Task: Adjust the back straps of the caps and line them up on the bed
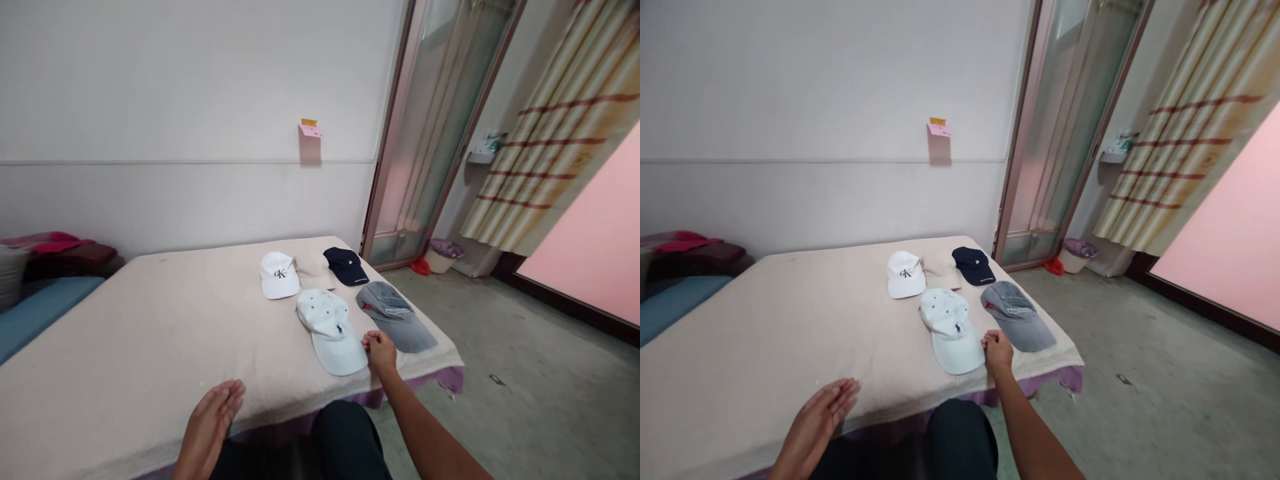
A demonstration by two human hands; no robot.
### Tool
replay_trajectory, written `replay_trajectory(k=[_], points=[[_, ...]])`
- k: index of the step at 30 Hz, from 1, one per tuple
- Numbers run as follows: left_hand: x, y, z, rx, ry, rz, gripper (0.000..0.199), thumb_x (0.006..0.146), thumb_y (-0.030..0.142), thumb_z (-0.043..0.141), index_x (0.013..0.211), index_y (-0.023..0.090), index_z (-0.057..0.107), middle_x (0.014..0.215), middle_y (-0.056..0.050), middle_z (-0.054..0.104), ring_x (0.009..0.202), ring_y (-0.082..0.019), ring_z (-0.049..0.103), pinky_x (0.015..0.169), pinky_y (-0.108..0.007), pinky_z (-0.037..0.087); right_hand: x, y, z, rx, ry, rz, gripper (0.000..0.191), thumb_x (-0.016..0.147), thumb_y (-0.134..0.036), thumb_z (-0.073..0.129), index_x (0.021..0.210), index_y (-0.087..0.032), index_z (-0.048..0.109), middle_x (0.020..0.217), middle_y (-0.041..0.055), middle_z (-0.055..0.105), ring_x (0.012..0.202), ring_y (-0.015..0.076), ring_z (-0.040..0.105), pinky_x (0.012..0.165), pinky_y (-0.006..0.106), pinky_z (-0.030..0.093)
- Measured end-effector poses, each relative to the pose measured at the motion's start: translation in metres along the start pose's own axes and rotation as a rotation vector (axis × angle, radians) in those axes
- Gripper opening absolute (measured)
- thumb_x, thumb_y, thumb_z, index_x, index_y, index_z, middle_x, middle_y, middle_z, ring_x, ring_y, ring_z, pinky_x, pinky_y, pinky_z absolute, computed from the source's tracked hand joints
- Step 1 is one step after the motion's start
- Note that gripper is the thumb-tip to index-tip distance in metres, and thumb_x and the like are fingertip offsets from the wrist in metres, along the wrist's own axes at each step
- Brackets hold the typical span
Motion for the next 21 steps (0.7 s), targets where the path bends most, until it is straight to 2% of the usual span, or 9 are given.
replay_trajectory(k=[3,5,7,9,11,13,15,18,21], points=[[0.003,0.001,-0.015,-0.027,0.064,0.015,0.008,0.074,0.014,0.064,0.082,0.015,0.064,0.092,-0.011,0.071,0.091,-0.022,0.067,0.084,-0.031,0.052,-0.002,-0.006,0.0,-0.001,0.013,0.042,0.021,0.049,-0.029,0.063,0.064,-0.018,0.055,0.048,-0.0009,0.056,0.044,0.0153,0.053,0.045,0.028,0.043],[0.003,0.002,-0.019,-0.021,0.094,0.041,0.012,0.072,0.016,0.067,0.084,0.015,0.063,0.086,-0.009,0.071,0.085,-0.019,0.067,0.08,-0.028,0.052,-0.004,-0.014,-0.001,0.011,0.005,0.062,0.023,0.049,-0.029,0.063,0.067,-0.017,0.056,0.049,-0.0009,0.055,0.044,0.0149,0.052,0.044,0.028,0.042],[-0.001,0.007,-0.017,0.026,0.115,0.112,0.031,0.068,0.023,0.072,0.096,0.016,0.061,0.073,-0.004,0.069,0.071,-0.016,0.066,0.068,-0.025,0.053,-0.01,-0.027,0.0,0.019,-0.001,0.066,0.031,0.051,-0.029,0.064,0.077,-0.015,0.058,0.048,-0.0026,0.053,0.042,0.0136,0.048,0.041,0.026,0.038],[-0.01,0.019,-0.008,0.133,0.144,0.204,0.059,0.065,0.033,0.075,0.117,0.018,0.053,0.056,0.004,0.06,0.052,-0.013,0.059,0.051,-0.021,0.047,-0.022,-0.047,0.008,0.019,-0.012,0.042,0.044,0.054,-0.029,0.065,0.094,-0.013,0.058,0.046,-0.0062,0.048,0.038,0.0112,0.042,0.038,0.023,0.032],[-0.024,0.038,0.009,0.263,0.176,0.292,0.079,0.065,0.039,0.073,0.133,0.019,0.039,0.045,0.009,0.048,0.04,-0.01,0.047,0.04,-0.019,0.037,-0.041,-0.076,0.024,0.036,-0.107,-0.005,0.059,0.059,-0.03,0.066,0.115,-0.015,0.052,0.047,-0.0075,0.048,0.039,0.0103,0.041,0.039,0.022,0.031],[-0.043,0.062,0.033,0.326,0.161,0.418,0.088,0.067,0.038,0.071,0.141,0.022,0.026,0.043,0.011,0.044,0.039,-0.009,0.042,0.041,-0.018,0.034,-0.068,-0.111,0.048,0.118,-0.383,-0.093,0.07,0.067,-0.028,0.064,0.131,-0.019,0.039,0.052,-0.0078,0.049,0.041,0.0095,0.04,0.04,0.021,0.03],[-0.062,0.085,0.063,0.374,0.069,0.52,0.089,0.071,0.033,0.068,0.144,0.025,0.017,0.045,0.011,0.042,0.041,-0.009,0.04,0.043,-0.018,0.035,-0.096,-0.148,0.07,0.179,-0.574,-0.187,0.072,0.071,-0.024,0.062,0.136,-0.024,0.032,0.051,-0.0092,0.045,0.041,0.0083,0.037,0.041,0.02,0.029],[-0.088,0.107,0.101,0.41,0.043,0.629,0.089,0.07,0.027,0.068,0.144,0.03,0.016,0.045,0.012,0.039,0.04,-0.009,0.036,0.042,-0.017,0.033,-0.126,-0.195,0.087,0.233,-0.698,-0.276,0.072,0.075,-0.019,0.059,0.139,-0.03,0.028,0.057,-0.0077,0.048,0.044,0.0089,0.039,0.043,0.021,0.031],[-0.105,0.114,0.125,0.497,0.039,0.706,0.09,0.072,0.023,0.066,0.144,0.034,0.012,0.048,0.011,0.041,0.042,-0.009,0.038,0.044,-0.017,0.035,-0.138,-0.222,0.081,0.243,-0.747,-0.36,0.072,0.076,-0.015,0.057,0.139,-0.033,0.028,0.058,-0.0064,0.046,0.049,0.0109,0.04,0.046,0.023,0.033]])
Point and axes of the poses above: each hand's wrist, its own x-axis towards the middle knuckle, its own z-axis out of the palm, y = z × x, the point moved 1 cm from there along x, towards the middle knuckle
